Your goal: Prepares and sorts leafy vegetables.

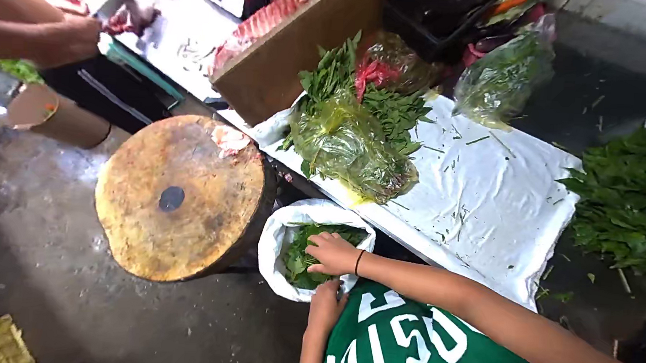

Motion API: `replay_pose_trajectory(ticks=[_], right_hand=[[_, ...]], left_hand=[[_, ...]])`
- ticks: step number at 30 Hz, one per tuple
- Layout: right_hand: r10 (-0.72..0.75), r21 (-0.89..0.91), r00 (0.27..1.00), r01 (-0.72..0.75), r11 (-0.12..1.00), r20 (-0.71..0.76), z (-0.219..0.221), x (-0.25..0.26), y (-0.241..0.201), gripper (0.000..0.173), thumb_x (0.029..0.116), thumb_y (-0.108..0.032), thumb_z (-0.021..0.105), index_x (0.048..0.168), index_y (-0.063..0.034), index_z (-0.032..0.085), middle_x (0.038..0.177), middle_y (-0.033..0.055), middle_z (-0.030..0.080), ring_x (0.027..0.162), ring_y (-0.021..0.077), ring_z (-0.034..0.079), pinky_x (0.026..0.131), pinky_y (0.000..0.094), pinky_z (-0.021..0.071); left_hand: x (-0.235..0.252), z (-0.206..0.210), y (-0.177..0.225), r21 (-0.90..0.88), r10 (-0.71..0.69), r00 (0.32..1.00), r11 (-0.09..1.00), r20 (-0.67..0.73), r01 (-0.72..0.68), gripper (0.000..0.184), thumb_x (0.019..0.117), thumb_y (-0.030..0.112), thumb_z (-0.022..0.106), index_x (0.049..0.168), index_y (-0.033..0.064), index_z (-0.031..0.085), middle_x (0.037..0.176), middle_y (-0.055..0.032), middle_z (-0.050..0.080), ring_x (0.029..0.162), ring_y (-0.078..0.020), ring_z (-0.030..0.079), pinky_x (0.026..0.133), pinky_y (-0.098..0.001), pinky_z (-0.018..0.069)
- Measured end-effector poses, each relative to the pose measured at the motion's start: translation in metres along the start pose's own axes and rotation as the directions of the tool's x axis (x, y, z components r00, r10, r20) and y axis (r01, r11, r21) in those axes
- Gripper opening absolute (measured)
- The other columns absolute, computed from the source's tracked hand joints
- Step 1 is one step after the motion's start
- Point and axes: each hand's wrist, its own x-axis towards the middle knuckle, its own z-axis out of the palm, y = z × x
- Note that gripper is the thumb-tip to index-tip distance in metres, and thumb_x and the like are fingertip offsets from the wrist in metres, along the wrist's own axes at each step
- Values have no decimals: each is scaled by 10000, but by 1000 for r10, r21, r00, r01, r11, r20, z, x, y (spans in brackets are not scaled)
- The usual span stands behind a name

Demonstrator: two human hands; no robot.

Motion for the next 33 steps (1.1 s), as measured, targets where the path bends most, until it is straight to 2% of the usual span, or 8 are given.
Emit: replay_pose_trajectory(ticks=[4, 6, 11, 14, 16, 22, 27, 33], right_hand=[[42, 79, 997, -37, 996, -61, -19, -11, 16, 342, 1043, -297, 555, 1345, -151, 626, 1172, 91, 727, 1141, 298, 674, 1026, 597, 482], [156, 84, 938, -137, 987, -308, -51, -20, 26, 370, 1005, -300, 603, 1346, -165, 651, 1273, 79, 696, 1233, 280, 627, 1089, 560, 458], [422, 144, 535, -484, 863, -732, -144, -15, 91, 1037, 751, -544, 862, 1582, -149, 386, 1600, 222, 380, 1468, 456, 355, 1140, 695, 328], [615, 225, 489, -639, 735, -619, -160, -10, 140, 1398, 589, -641, 917, 1657, -142, 166, 1655, 308, 192, 1502, 542, 214, 1172, 751, 187], [663, 187, 489, -707, 682, -567, -144, -6, 164, 1510, 521, -705, 907, 1664, -150, 92, 1600, 334, 286, 1430, 548, 337, 1117, 756, 259], [656, 177, 524, -693, 699, -543, -150, -9, 143, 1292, 611, -563, 910, 1632, -135, 244, 1420, 322, 505, 1292, 524, 497, 1008, 746, 387], [609, 226, 499, -629, 744, -617, -159, -29, 139, 1011, 627, -504, 898, 1502, -214, 482, 1320, 246, 608, 1210, 476, 572, 993, 737, 419], [528, 137, 507, -620, 772, -681, -179, -75, 106, 842, 668, -528, 848, 1404, -231, 564, 1186, 154, 669, 1119, 375, 623, 956, 650, 466]], left_hand=[[-2, -3, -18, -36, 17, 991, 999, 129, -12, 324, 947, 415, 668, 1178, 198, 738, 1088, -29, 743, 1014, -214, 710, 924, -522, 575], [2, -10, -24, -101, 34, 986, 995, 164, -18, 328, 956, 396, 668, 1193, 178, 730, 1078, -41, 745, 989, -202, 718, 921, -500, 585], [13, -33, -27, -247, 66, 997, 966, -27, -71, 277, 972, 307, 676, 1197, 151, 714, 1025, 6, 756, 957, -106, 729, 910, -400, 615], [19, -54, -26, -319, 40, 983, 943, -180, -97, 265, 987, 275, 667, 1216, 147, 702, 1025, 30, 758, 926, -64, 731, 868, -343, 636], [20, -62, -28, -344, 25, 962, 931, -272, -121, 254, 983, 269, 671, 1207, 154, 706, 1017, 40, 760, 908, -50, 731, 842, -320, 640], [11, -69, -32, -400, -18, 925, 904, -381, -147, 217, 980, 263, 681, 1168, 164, 726, 982, 39, 762, 869, -60, 730, 805, -308, 640], [41, -80, -29, -582, 195, 940, 745, -280, -327, 264, 1011, 109, 624, 1256, 14, 653, 1078, -118, 750, 912, -230, 738, 780, -405, 642], [99, -109, 33, -719, 232, 949, 620, -215, -315, 365, 1050, 147, 553, 1383, -1, 542, 1178, -184, 710, 980, -308, 722, 783, -465, 629]])
